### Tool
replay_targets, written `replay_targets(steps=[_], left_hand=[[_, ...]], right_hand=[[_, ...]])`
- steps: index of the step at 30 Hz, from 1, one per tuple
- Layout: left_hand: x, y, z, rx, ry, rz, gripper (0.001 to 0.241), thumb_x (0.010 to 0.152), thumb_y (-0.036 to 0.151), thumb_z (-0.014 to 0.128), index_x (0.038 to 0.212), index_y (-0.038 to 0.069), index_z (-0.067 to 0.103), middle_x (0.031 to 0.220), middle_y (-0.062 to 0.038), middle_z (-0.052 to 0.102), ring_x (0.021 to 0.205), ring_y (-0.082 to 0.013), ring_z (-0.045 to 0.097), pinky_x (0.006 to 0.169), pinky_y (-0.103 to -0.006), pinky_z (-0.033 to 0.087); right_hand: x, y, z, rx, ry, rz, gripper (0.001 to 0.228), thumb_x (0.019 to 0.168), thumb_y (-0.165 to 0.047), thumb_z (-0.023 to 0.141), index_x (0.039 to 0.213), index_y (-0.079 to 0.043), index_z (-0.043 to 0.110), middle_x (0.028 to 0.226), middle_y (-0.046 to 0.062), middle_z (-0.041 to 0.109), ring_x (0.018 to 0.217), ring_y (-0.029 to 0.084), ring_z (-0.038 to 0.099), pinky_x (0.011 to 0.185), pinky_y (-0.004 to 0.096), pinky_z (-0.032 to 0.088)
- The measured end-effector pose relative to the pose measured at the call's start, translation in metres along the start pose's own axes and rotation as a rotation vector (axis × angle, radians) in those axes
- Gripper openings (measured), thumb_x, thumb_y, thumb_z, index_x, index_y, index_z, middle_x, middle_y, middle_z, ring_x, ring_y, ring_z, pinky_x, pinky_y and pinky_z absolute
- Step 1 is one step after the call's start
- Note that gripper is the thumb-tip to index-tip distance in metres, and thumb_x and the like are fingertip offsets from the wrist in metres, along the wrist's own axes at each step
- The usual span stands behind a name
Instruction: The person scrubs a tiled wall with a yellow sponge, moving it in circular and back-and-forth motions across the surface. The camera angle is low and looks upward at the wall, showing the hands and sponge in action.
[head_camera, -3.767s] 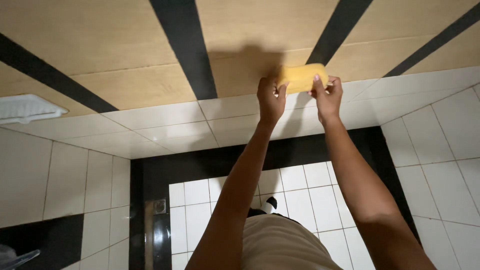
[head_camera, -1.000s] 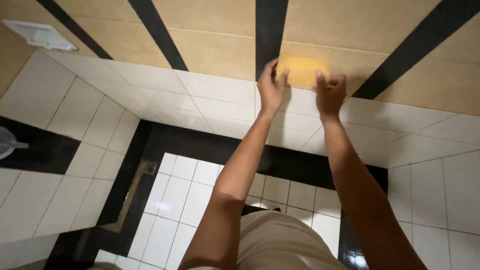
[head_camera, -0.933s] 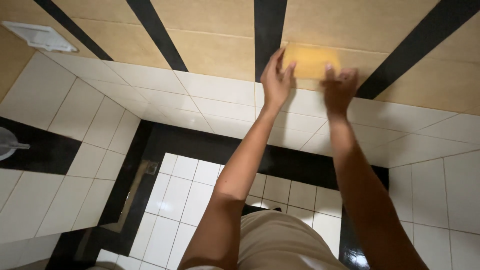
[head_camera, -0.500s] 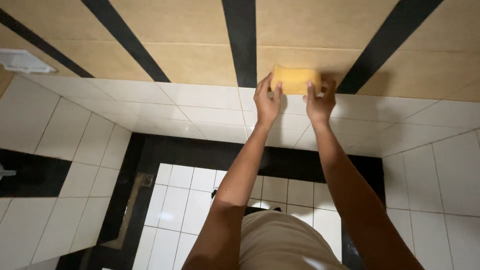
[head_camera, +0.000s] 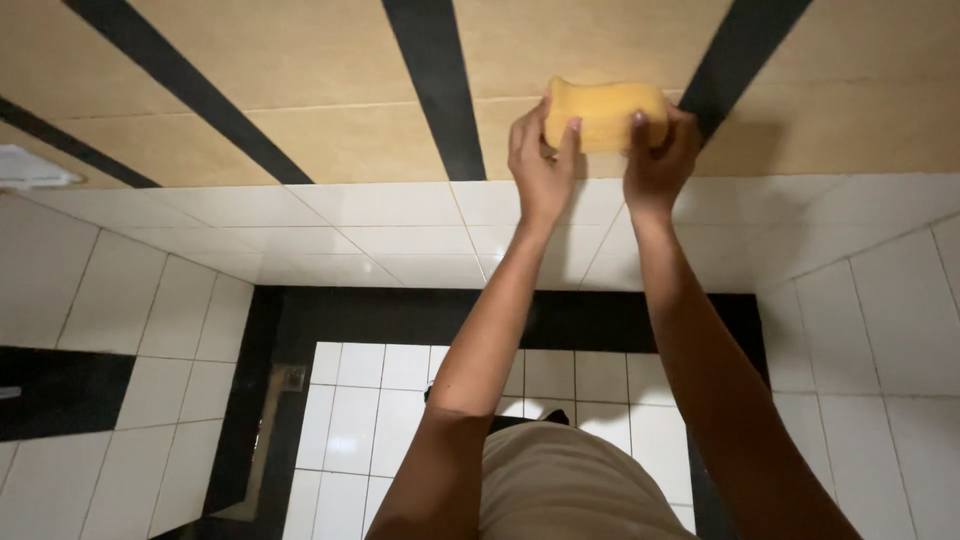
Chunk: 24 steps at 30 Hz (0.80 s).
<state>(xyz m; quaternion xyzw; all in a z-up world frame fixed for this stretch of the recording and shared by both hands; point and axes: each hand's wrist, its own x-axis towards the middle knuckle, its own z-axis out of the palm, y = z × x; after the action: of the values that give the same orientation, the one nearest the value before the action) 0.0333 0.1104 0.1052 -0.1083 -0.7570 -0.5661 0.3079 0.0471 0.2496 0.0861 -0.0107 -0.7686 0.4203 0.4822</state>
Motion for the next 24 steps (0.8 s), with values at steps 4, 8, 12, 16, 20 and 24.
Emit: replay_targets(steps=[4,8,12,16,20,24], left_hand=[[-0.018,-0.022,0.0,0.019,-0.026,-0.017,0.043,0.097,0.02,0.069,0.133,-0.002,0.059,0.116,-0.015,0.065,0.102,-0.027,0.065,0.088,-0.035,0.054],[-0.051,-0.056,0.014,-0.018,-0.037,-0.164,0.039,0.095,0.02,0.07,0.126,-0.002,0.06,0.102,-0.012,0.064,0.085,-0.0202,0.058,0.074,-0.0313,0.052],[-0.069,-0.082,0.026,0.003,-0.066,-0.229,0.037,0.092,0.013,0.073,0.124,0.0,0.06,0.104,-0.012,0.065,0.087,-0.0213,0.061,0.078,-0.0334,0.054],[-0.056,-0.061,0.024,-0.028,-0.071,-0.204,0.035,0.091,0.006,0.073,0.124,0.001,0.061,0.102,-0.01,0.063,0.091,-0.0213,0.058,0.083,-0.0335,0.051],[-0.021,-0.024,0.023,-0.052,-0.053,-0.089,0.041,0.095,0.017,0.073,0.129,0.0,0.059,0.117,-0.013,0.062,0.106,-0.0242,0.065,0.093,-0.0343,0.056],[-0.004,0.01,0.013,-0.071,-0.041,-0.033,0.035,0.093,0.013,0.074,0.123,0.001,0.062,0.104,-0.011,0.061,0.089,-0.0203,0.061,0.083,-0.032,0.053]], right_hand=[[-0.018,0.015,0.0,-0.065,0.011,-0.025,0.034,0.105,-0.029,0.07,0.119,0.0,0.059,0.109,0.017,0.063,0.095,0.032,0.059,0.085,0.039,0.05],[-0.047,0.043,-0.003,-0.108,-0.088,0.083,0.033,0.101,-0.024,0.072,0.119,0.001,0.059,0.108,0.016,0.062,0.088,0.03,0.06,0.077,0.038,0.05],[-0.066,0.064,-0.004,-0.068,-0.123,0.161,0.031,0.098,-0.019,0.075,0.118,0.001,0.061,0.105,0.015,0.062,0.091,0.027,0.06,0.078,0.038,0.051],[-0.058,0.072,-0.007,-0.018,-0.17,0.277,0.041,0.1,-0.026,0.075,0.123,0.004,0.059,0.107,0.019,0.061,0.077,0.025,0.068,0.06,0.031,0.059],[-0.015,0.049,-0.012,-0.061,-0.043,0.052,0.036,0.106,-0.038,0.064,0.114,-0.003,0.058,0.097,0.013,0.061,0.082,0.026,0.062,0.071,0.039,0.053],[0.011,0.011,-0.026,0.149,-0.019,0.077,0.027,0.105,-0.023,0.07,0.111,-0.001,0.057,0.09,0.007,0.058,0.066,0.014,0.059,0.062,0.027,0.053]])
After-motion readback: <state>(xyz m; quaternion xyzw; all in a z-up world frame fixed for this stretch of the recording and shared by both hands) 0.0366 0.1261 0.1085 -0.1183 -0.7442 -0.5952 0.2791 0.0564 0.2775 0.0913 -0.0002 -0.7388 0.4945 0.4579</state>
